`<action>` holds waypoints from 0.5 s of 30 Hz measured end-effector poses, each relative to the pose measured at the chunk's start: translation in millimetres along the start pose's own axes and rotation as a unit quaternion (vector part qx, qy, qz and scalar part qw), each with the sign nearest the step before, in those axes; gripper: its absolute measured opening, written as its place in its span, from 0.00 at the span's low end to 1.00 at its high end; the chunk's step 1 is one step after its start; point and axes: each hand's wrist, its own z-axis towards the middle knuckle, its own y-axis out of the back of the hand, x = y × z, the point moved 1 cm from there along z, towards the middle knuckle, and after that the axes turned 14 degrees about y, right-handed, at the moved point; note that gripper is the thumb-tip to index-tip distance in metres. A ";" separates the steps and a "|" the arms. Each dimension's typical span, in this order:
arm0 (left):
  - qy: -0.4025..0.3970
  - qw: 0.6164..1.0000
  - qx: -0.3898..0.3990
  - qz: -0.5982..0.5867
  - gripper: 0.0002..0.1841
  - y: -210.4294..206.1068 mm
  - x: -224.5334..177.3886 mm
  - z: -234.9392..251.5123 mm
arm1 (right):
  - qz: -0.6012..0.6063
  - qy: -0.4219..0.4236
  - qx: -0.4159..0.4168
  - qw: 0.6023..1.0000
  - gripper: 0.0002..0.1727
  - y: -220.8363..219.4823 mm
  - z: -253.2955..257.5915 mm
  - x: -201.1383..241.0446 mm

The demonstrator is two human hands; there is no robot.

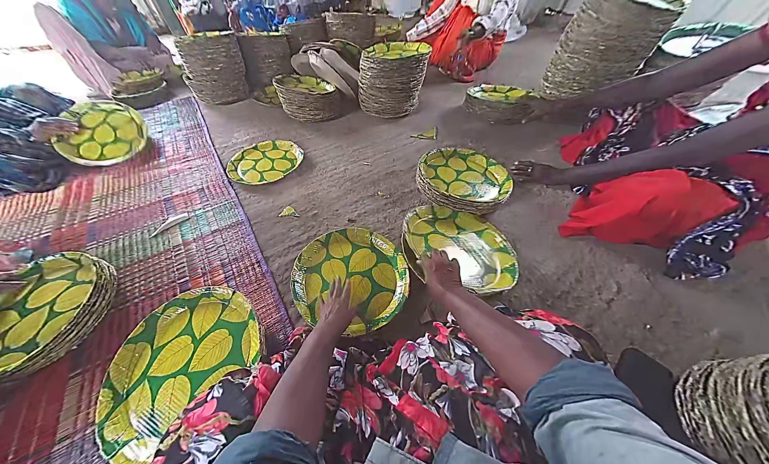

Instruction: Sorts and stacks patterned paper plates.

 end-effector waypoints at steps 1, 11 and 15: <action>-0.008 0.996 -0.089 -0.029 0.38 3.9 -1.4 -0.1 | -0.012 0.045 -0.041 0.998 0.19 4.0 -3.8 7.5; 0.002 0.991 0.094 0.092 0.41 -10.3 13.2 0.4 | 0.019 0.252 0.144 0.957 0.34 -44.8 1.6 23.0; 0.003 0.991 0.100 0.085 0.43 -11.0 7.5 7.4 | 0.044 -0.039 0.111 0.992 0.33 -28.8 7.6 -1.6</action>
